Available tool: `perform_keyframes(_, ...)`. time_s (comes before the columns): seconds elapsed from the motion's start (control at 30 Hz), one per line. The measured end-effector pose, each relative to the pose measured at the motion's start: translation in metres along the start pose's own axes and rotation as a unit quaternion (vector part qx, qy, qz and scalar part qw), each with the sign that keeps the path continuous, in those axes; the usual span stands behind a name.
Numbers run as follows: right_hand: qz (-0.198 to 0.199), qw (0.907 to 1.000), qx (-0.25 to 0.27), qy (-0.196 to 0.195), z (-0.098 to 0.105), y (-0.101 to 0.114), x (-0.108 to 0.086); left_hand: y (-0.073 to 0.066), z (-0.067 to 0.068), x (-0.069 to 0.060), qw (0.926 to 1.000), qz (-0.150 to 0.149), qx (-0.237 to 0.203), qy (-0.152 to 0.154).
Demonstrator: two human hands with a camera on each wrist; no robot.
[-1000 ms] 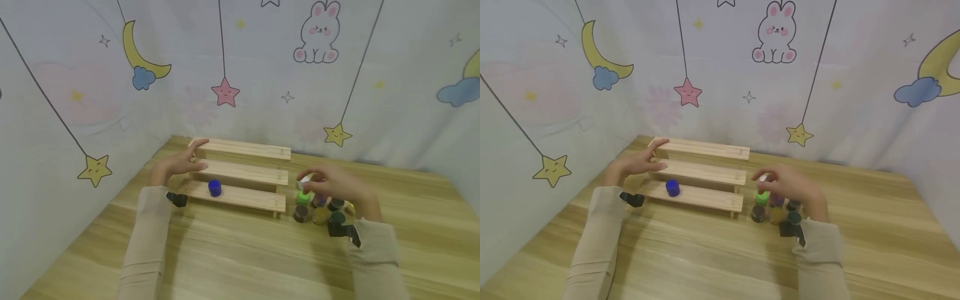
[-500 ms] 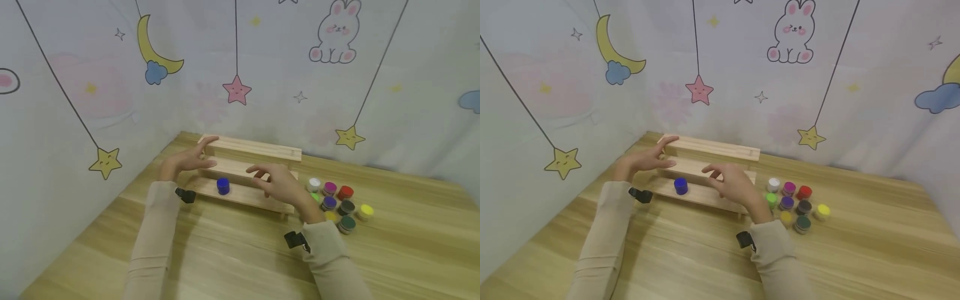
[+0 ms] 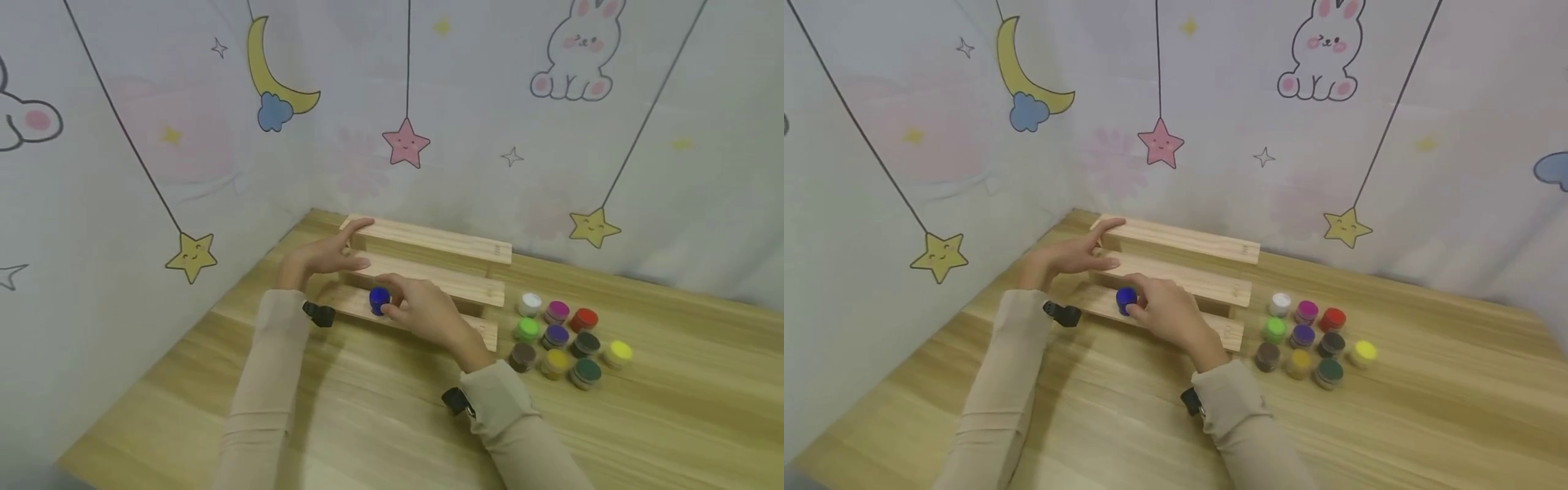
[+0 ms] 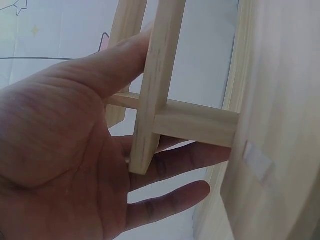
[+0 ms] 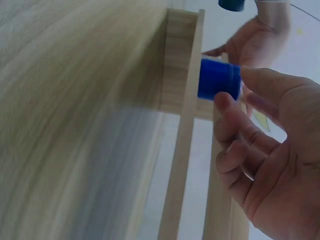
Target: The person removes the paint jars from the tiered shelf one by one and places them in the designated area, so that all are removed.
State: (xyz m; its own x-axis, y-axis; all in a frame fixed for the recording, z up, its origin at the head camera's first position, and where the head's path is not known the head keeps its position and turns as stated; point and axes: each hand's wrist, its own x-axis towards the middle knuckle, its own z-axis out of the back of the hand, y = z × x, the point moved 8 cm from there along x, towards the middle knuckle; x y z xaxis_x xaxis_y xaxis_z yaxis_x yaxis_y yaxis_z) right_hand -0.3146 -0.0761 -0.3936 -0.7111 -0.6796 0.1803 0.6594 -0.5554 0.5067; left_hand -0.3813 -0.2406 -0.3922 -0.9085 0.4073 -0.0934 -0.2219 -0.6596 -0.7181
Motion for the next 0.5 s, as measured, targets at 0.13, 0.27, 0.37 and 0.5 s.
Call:
perform_keyframes(0.13, -0.002, 0.9997, -0.018, 0.014, -0.0062, 0.0, 0.0049, -0.0018, 0.0027, 0.0003, 1.0, 0.005, 0.002, -0.003)
perform_keyframes(0.27, 0.0, 0.9998, -0.013, 0.014, -0.0078, 0.0006, 0.0035, -0.0024, 0.0035, -0.0022, 0.9999, 0.009, 0.004, -0.005)
perform_keyframes(0.37, 0.004, 0.9998, -0.01, 0.015, -0.0069, -0.0004, 0.0024, -0.0032, 0.0025, -0.0025, 1.0, 0.006, 0.006, -0.003)
perform_keyframes(0.5, 0.009, 0.9996, -0.02, 0.017, -0.0056, 0.0001, 0.0045, -0.0021, 0.0037, -0.0035, 0.9999, 0.0, 0.005, -0.01)
